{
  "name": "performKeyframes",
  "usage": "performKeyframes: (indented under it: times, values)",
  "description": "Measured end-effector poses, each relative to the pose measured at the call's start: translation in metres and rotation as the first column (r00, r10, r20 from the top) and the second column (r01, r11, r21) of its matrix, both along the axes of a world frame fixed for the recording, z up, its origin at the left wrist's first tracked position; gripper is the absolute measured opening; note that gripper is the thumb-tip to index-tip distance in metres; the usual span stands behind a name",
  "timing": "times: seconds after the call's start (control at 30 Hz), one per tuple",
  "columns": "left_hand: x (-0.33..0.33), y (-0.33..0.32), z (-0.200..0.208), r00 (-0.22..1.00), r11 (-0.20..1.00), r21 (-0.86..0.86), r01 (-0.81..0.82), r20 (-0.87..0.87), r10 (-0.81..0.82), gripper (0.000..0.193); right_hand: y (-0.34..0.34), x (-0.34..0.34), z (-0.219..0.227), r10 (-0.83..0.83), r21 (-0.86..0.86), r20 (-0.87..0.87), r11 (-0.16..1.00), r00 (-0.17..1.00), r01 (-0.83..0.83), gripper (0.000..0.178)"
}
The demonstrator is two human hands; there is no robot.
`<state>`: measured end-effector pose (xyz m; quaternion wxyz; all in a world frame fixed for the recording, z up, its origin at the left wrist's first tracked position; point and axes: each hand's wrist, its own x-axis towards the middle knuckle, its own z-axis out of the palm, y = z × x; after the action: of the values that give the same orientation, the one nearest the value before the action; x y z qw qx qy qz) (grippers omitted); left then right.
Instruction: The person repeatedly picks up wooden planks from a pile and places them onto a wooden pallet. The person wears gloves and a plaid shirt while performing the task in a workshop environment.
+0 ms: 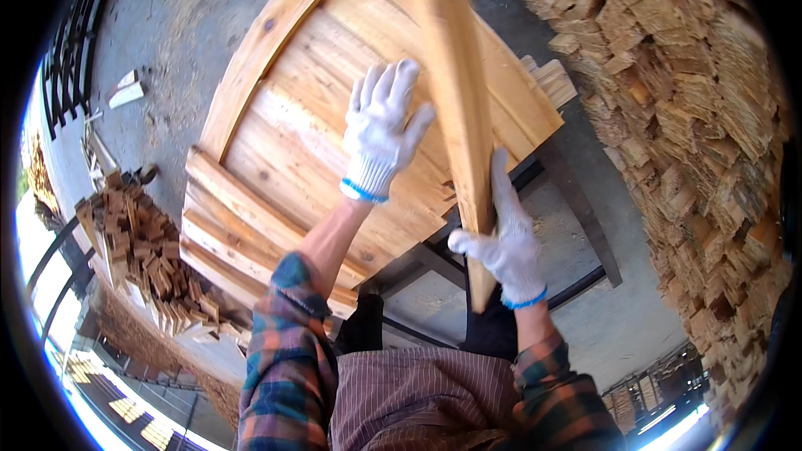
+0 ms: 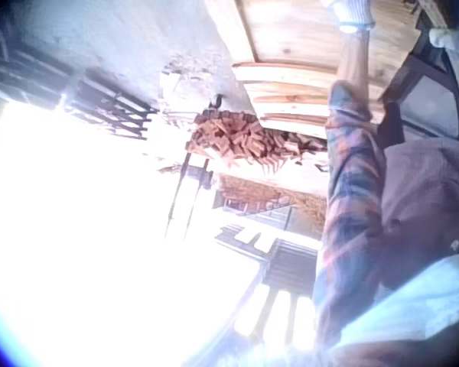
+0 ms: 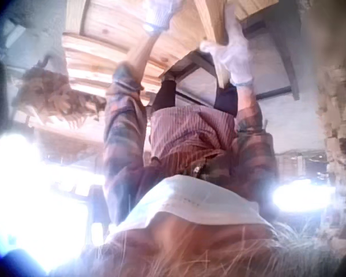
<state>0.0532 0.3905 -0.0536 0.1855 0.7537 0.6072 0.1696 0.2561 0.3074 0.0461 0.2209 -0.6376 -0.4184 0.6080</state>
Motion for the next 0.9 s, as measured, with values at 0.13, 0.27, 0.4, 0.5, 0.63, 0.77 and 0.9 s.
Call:
performKeyframes:
  times: [0.13, 0.27, 0.4, 0.5, 0.63, 0.77, 0.9]
  values:
    - [-0.003, -0.142, 0.001, 0.952, 0.92, -0.279, -0.275, -0.21, 0.221, 0.071, 0.066, -0.034, -0.02, 0.48, 0.325, 0.55, 0.631, 0.684, -0.705, 0.108]
    - [0.073, -0.248, 0.029, 0.928, 0.814, -0.448, 0.37, 0.134, -0.349, 0.054, 0.086, -0.074, -0.052, 0.498, 0.225, 0.839, 0.053, 0.221, -0.973, 0.077]
    - [0.064, -0.359, 0.063, 0.875, 0.3, -0.916, 0.268, 0.361, 0.322, 0.046, 0.03, -0.055, -0.099, 0.533, 0.196, 0.844, -0.211, 0.056, -0.958, 0.059]
    - [-0.001, -0.388, 0.102, 0.726, 0.568, -0.731, -0.378, 0.147, 0.672, 0.037, 0.027, -0.07, -0.088, 0.573, 0.099, 0.819, -0.206, -0.038, -0.974, 0.054]
    - [-0.07, -0.39, 0.149, -0.004, -0.133, -0.772, -0.622, -0.167, 0.986, 0.048, 0.019, -0.075, -0.091, 0.529, 0.107, 0.848, -0.242, -0.039, -0.964, 0.05]
    - [-0.147, -0.453, 0.121, -0.055, -0.083, -0.192, -0.978, -0.147, 0.988, 0.078, 0.012, -0.069, -0.085, 0.5, 0.096, 0.866, -0.219, -0.027, -0.971, 0.054]
    - [-0.237, -0.485, 0.087, -0.263, -0.307, -0.132, -0.943, -0.27, 0.926, 0.102, -0.051, -0.171, -0.047, 0.763, 0.27, 0.566, 0.187, 0.313, -0.945, 0.087]
